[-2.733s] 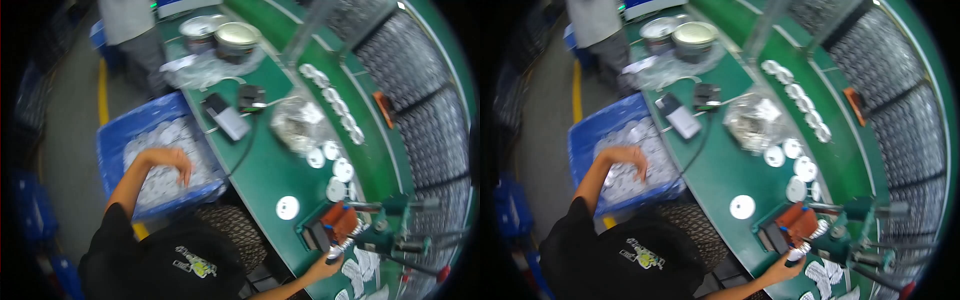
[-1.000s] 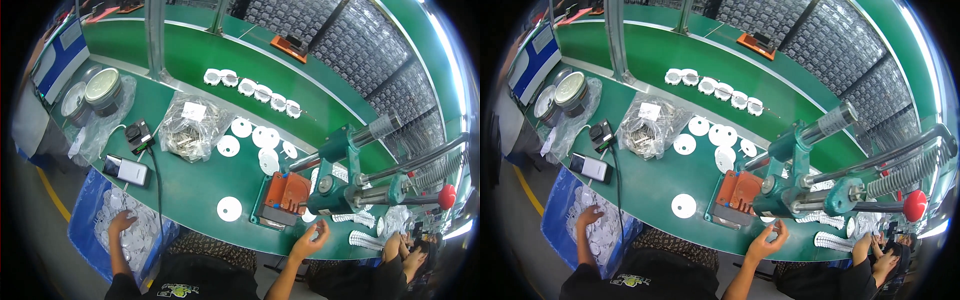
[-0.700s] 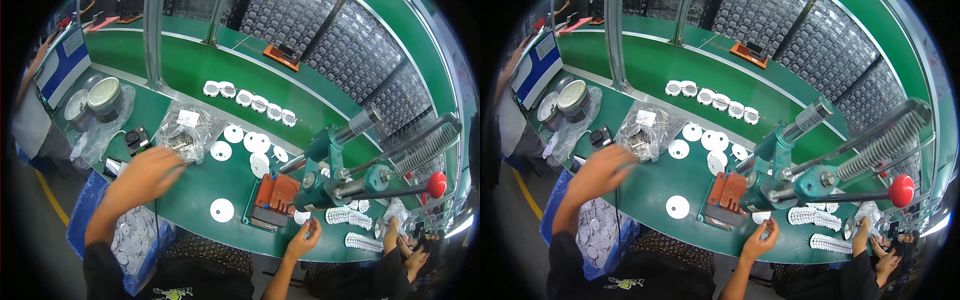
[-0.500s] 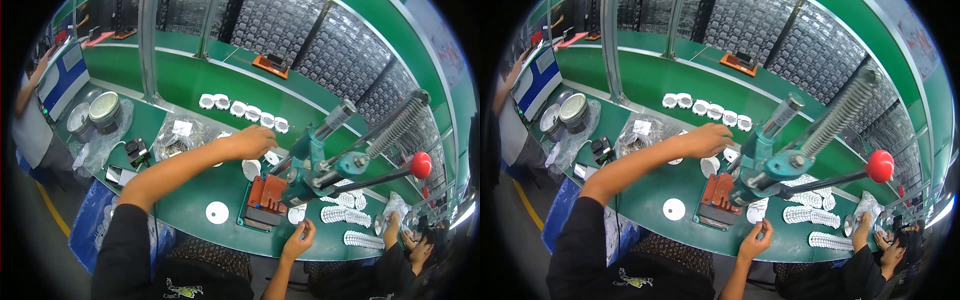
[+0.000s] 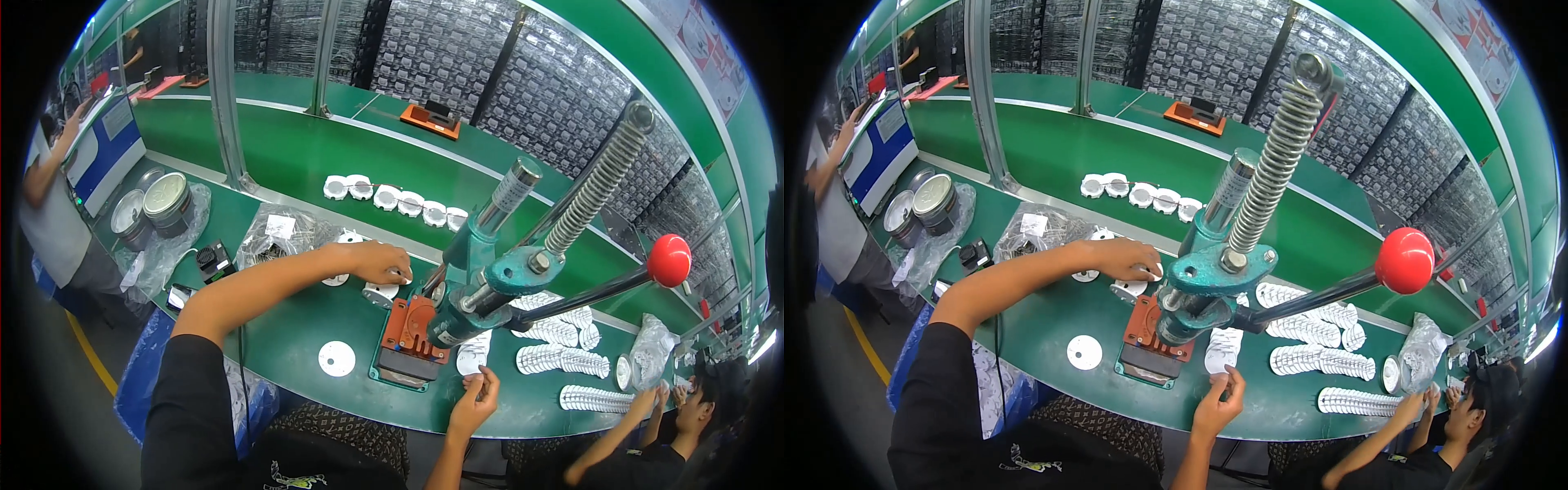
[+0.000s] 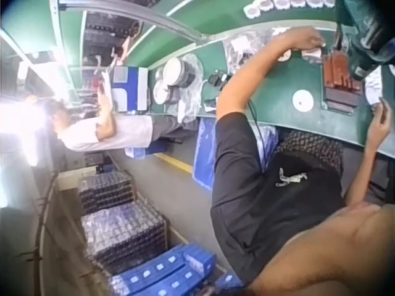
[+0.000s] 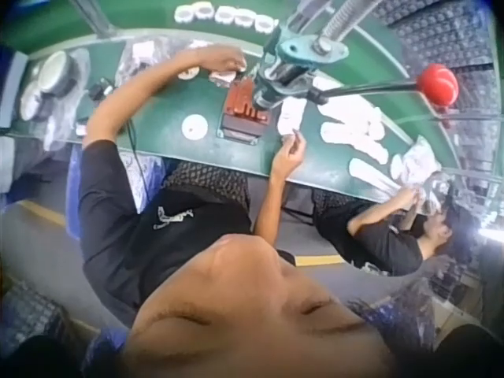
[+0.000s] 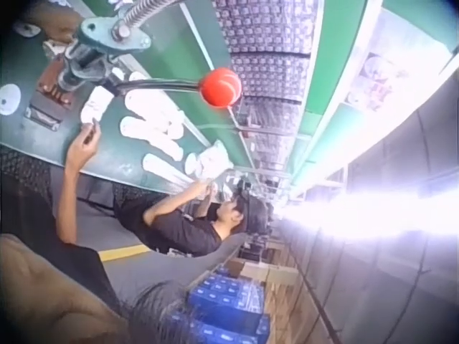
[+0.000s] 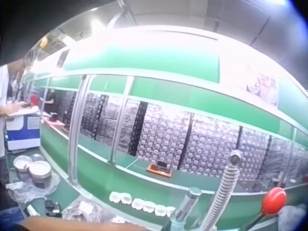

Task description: The person assembles components by inserting small pins into circular plastic bases, placing them into a manual press machine, pressing down the lever, and stacking the completed pieces on the table.

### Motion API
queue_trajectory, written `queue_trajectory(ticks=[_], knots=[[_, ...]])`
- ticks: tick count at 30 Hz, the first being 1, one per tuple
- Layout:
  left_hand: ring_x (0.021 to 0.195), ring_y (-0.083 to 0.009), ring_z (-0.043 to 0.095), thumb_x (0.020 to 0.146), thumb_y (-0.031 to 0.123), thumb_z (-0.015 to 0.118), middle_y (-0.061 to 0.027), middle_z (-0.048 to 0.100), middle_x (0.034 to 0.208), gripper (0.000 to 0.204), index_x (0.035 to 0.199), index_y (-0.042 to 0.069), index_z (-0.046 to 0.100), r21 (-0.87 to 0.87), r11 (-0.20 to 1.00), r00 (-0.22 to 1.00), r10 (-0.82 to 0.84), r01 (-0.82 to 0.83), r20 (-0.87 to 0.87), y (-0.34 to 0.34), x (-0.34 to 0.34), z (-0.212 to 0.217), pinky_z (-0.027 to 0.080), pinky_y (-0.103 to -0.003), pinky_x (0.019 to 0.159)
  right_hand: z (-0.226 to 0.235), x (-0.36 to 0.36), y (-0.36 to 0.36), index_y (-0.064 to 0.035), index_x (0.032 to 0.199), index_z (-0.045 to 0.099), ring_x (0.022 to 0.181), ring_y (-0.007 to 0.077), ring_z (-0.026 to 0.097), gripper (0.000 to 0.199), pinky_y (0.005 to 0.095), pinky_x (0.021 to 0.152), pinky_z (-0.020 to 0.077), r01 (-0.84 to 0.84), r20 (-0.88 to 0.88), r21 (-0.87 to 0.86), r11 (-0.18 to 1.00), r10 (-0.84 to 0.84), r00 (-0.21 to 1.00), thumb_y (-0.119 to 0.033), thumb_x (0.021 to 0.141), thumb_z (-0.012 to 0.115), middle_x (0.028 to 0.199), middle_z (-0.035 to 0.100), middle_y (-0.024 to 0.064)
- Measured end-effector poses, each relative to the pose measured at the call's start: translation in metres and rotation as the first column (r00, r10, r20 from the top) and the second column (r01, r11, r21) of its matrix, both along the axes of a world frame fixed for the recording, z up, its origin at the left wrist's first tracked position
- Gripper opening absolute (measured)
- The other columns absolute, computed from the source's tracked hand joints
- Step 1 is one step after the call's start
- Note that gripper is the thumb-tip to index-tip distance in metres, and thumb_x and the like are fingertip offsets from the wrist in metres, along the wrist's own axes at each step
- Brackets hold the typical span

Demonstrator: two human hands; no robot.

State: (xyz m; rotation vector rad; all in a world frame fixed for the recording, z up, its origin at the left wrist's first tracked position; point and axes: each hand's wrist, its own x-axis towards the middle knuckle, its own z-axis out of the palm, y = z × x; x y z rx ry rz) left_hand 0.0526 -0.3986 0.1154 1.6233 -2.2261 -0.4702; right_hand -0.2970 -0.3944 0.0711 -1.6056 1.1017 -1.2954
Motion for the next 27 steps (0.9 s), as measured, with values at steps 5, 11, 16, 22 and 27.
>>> queue_trajectory(ticks=[5, 11, 16, 22, 27], knots=[[0.111, -0.034, 0.056, 0.096, 0.029, 0.051, -0.0159, 0.056, 0.121, 0.033, 0.119, 0.011, 0.064, 0.108, 0.994, 0.999, 0.02, -0.025, 0.05, 0.031, -0.005, 0.009, 0.047, -0.042, 0.092, -0.002, -0.004, -0.002, 0.0046, 0.109, 0.059, 0.074, 0.0149, 0.059, 0.02, 0.0294, 0.07, 0.0484, -0.005, 0.003, 0.047, 0.999, 0.005, 1.0, -0.008, 0.094, 0.051, 0.08, 0.063, 0.0095], [0.124, -0.0359, 0.047, 0.097, 0.034, 0.048, -0.019, 0.05, 0.131, 0.037, 0.124, 0.011, 0.057, 0.149, 0.958, 0.936, 0.192, -0.243, 0.295, 0.083, -0.032, 0.025, 0.037, -0.049, 0.104, -0.003, -0.003, -0.002, 0.0045, 0.108, 0.059, 0.073, 0.0144, 0.059, 0.02, 0.029, 0.069, 0.0484, -0.03, 0.008, 0.084, 0.996, 0.029, 1.0, -0.009, 0.095, 0.051, 0.079, 0.063, 0.009], [0.136, -0.0393, 0.031, 0.094, 0.046, 0.05, -0.0203, 0.042, 0.14, 0.05, 0.131, 0.011, 0.053, -0.225, 0.901, 0.874, 0.42, -0.371, 0.242, 0.146, -0.074, 0.033, 0.025, -0.058, 0.109, 0.0, 0.0, -0.001, 0.0036, 0.109, 0.058, 0.071, 0.0132, 0.057, 0.02, 0.0274, 0.067, 0.0473, -0.05, 0.039, 0.101, 0.994, 0.047, 0.998, -0.009, 0.096, 0.049, 0.077, 0.062, 0.0077], [0.143, -0.0425, 0.016, 0.074, 0.065, 0.065, -0.0196, 0.024, 0.153, 0.093, 0.146, 0.015, 0.035, -0.248, 0.818, 0.797, 0.568, -0.519, 0.204, 0.172, -0.111, -0.001, 0.008, -0.066, 0.111, -0.004, -0.004, -0.003, 0.0026, 0.109, 0.058, 0.066, 0.0111, 0.053, 0.022, 0.025, 0.063, 0.0437, -0.044, 0.015, 0.068, 0.997, 0.043, 0.999, -0.014, 0.099, 0.049, 0.072, 0.059, 0.0059], [0.142, -0.0396, 0.019, 0.074, 0.059, 0.069, -0.0166, 0.025, 0.152, 0.091, 0.147, 0.018, 0.034, -0.356, 0.799, 0.814, 0.561, -0.485, 0.151, 0.164, -0.099, -0.01, 0.008, -0.064, 0.113, 0.0, -0.003, -0.001, 0.0025, 0.109, 0.059, 0.066, 0.0111, 0.053, 0.023, 0.0248, 0.063, 0.0435, -0.082, -0.014, 0.046, 0.996, 0.083, 0.996, -0.015, 0.099, 0.048, 0.071, 0.059, 0.0054]])
